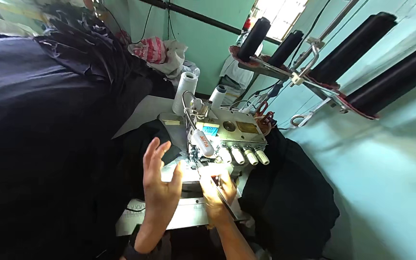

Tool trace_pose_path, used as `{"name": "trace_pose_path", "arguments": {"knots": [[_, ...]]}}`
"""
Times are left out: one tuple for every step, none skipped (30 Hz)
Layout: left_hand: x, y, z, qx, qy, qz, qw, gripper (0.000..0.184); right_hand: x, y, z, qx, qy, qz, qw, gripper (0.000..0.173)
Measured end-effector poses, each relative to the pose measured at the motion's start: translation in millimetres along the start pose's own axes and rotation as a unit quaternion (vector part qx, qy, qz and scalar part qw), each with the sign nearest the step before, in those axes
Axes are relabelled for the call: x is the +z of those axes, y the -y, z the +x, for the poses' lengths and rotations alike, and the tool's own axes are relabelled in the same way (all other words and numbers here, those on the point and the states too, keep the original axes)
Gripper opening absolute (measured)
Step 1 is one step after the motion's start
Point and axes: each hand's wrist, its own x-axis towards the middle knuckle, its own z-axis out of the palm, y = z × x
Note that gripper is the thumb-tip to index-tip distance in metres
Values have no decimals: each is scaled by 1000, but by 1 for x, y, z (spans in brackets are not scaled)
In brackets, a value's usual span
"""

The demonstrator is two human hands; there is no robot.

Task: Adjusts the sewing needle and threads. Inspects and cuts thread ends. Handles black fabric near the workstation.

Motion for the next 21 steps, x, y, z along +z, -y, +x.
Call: {"name": "trace_pose_path", "arguments": {"knots": [[2, 3, 10, 13, -12, 13, 1000, 47, 3, -2, 3, 2, -2, -12, 1000, 5], [6, 8, 19, 23, -20, 13, 999, 44, 6, -3, 5, 3, -5, -28, 1000, 3], [11, 16, 27, 35, -23, 11, 999, 42, 8, -3, 5, 7, -6, -46, 999, 3], [16, 25, 33, 47, -19, 19, 999, 39, 10, -3, 4, 10, -8, -60, 998, 4], [20, 32, 37, 52, -5, 37, 998, 36, 12, -3, 4, 11, -10, -66, 998, 4], [23, 35, 40, 53, 9, 58, 997, 33, 13, -3, 3, 12, -13, -66, 998, 3], [24, 36, 40, 60, 18, 75, 995, 29, 13, -3, 3, 15, -15, -63, 998, 3], [24, 37, 39, 68, 21, 85, 994, 26, 13, -4, 3, 17, -18, -60, 998, 2], [24, 37, 37, 74, 21, 91, 993, 23, 12, -4, 3, 19, -17, -55, 998, 1], [23, 37, 36, 79, 20, 94, 992, 20, 12, -4, 3, 18, -16, -53, 998, 1], [23, 37, 35, 85, 18, 96, 992, 18, 12, -5, 4, 18, -15, -53, 998, 1], [23, 38, 35, 89, 17, 98, 991, 17, 12, -5, 4, 16, -14, -55, 998, 1], [23, 38, 35, 92, 17, 99, 991, 16, 12, -5, 4, 13, -15, -56, 998, 1], [23, 38, 34, 94, 16, 100, 990, 15, 12, -5, 4, 12, -15, -56, 998, 1], [24, 39, 34, 97, 14, 103, 990, 15, 12, -5, 4, 11, -17, -56, 998, 1], [24, 39, 34, 100, 11, 105, 989, 15, 13, -5, 4, 10, -18, -58, 998, 1], [24, 39, 34, 102, 8, 107, 989, 15, 13, -4, 3, 10, -19, -58, 998, 2], [23, 39, 34, 103, 7, 107, 989, 15, 13, -4, 3, 10, -19, -59, 998, 1], [23, 39, 34, 105, 6, 106, 989, 15, 13, -4, 3, 9, -18, -61, 998, 1], [23, 39, 34, 106, 6, 105, 989, 15, 13, -5, 3, 8, -14, -62, 998, 1], [23, 39, 34, 108, 5, 104, 989, 16, 13, -5, 3, 7, -12, -64, 998, 2]]}}
